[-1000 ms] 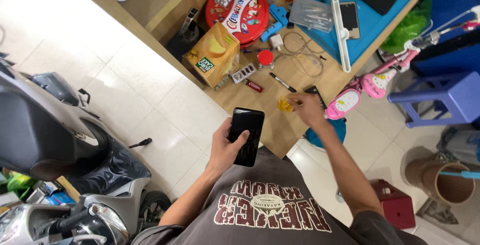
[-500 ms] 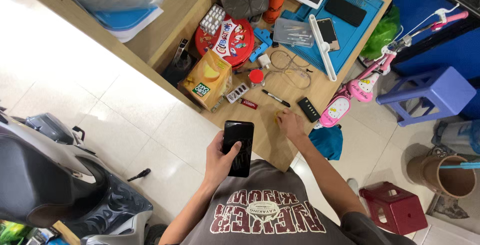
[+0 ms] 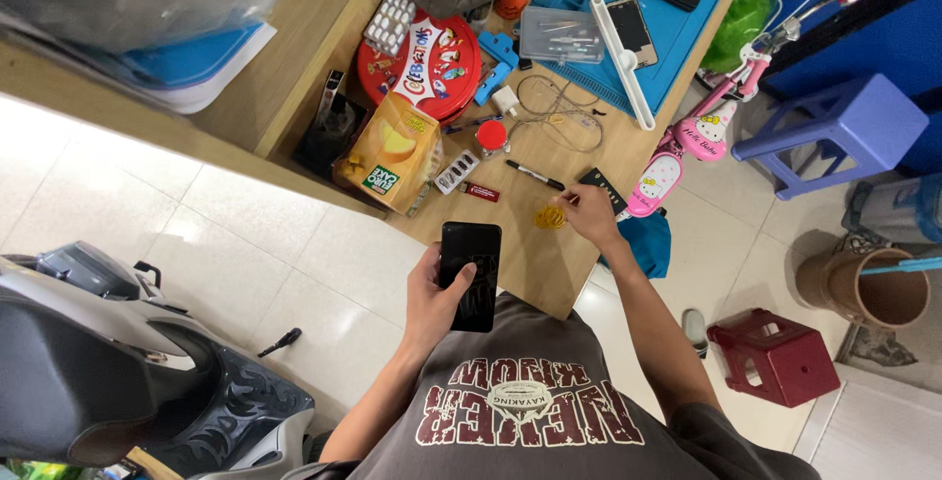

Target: The person secures a smartphone with multiple yellow rubber bands, creating a grid pattern across the device. They then wipe the phone with a white cloth while seated at a desk.

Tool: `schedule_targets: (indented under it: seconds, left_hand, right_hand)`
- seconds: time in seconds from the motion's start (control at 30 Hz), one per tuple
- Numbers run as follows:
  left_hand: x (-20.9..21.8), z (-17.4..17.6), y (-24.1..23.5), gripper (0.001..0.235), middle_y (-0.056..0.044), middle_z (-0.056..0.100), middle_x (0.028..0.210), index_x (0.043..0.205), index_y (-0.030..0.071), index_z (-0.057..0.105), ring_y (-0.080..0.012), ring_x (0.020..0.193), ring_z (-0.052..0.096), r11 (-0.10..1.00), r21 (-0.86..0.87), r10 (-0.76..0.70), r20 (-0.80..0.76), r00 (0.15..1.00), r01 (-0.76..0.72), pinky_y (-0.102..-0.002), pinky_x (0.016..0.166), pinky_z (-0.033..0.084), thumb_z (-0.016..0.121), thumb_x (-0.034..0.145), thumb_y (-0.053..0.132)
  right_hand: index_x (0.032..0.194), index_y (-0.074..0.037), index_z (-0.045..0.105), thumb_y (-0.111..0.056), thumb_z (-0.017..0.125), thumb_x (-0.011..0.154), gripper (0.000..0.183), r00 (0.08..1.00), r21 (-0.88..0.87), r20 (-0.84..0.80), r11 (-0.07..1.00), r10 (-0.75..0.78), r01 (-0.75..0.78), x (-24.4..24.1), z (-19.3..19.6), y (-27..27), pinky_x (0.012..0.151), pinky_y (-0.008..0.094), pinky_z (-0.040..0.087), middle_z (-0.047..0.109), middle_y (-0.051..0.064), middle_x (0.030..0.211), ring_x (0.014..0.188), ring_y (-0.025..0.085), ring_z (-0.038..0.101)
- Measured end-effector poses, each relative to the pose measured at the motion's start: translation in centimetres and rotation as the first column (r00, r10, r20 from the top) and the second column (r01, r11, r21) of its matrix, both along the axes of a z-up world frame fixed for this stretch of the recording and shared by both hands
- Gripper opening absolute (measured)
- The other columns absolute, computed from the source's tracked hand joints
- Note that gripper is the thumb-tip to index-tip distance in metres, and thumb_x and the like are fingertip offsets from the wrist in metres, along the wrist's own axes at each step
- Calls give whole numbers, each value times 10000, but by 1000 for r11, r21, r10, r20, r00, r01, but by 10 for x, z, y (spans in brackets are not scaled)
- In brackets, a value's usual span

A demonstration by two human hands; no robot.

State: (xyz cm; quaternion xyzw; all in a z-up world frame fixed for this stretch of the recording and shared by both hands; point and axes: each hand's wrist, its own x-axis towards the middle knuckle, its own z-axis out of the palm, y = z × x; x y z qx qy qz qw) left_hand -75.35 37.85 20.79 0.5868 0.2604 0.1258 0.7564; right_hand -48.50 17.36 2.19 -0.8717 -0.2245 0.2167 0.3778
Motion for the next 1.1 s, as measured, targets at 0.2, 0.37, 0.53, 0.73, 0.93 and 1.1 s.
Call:
schedule_targets:
  seconds: [0.2,0.37,0.53,0.73,0.93,1.1]
  left_hand:
    - [9,-4,3,241,-74,723,926,1146,-42,607,-107,806,685,999,-34,-3,-10,1000,3,-271,714,557,687,936,47]
    - [16,-5,7,246,-76,724,938,1147,-46,616,-107,820,683,1000,12,-11,-18,1000,11,-269,725,547,687,925,33]
    - [22,-5,7,267,-72,725,949,1175,-46,616,-98,828,676,1000,-16,-16,-35,999,15,-261,740,548,688,935,46]
    - [31,-7,7,262,-70,723,954,1172,-48,622,-96,835,674,999,-5,-33,-21,999,33,-259,742,545,682,932,38]
    - [36,-7,8,244,-75,725,953,1158,-51,626,-98,837,675,999,-34,-33,-23,999,32,-260,742,544,682,935,30]
    - [37,-7,8,248,-74,730,968,1165,-49,627,-97,855,680,998,-43,-38,-20,999,37,-257,760,547,679,934,28]
  right_hand:
    - [913,-47,694,-130,620,962,121,693,354,-720,834,-45,422,11,-11,-11,615,270,439,797,99,1001,878,125,659]
    - [944,-56,707,-111,572,957,146,591,433,-806,666,-15,608,0,-14,-14,708,255,512,763,119,996,926,145,708]
    - [947,2,686,-78,649,992,99,822,451,-524,745,-226,492,-5,-21,-9,698,259,529,769,131,987,857,138,696]
    - [965,12,697,-76,674,965,90,873,442,-432,792,-224,421,0,-28,-6,687,261,559,779,121,962,794,138,704]
    - [1174,-15,599,-135,655,1007,214,556,386,-829,656,-61,648,1,-32,-6,719,251,527,749,114,990,885,167,729]
    - [1382,-4,503,-48,709,934,495,846,449,-532,829,-51,333,-11,-31,-2,779,278,519,680,127,982,906,174,672]
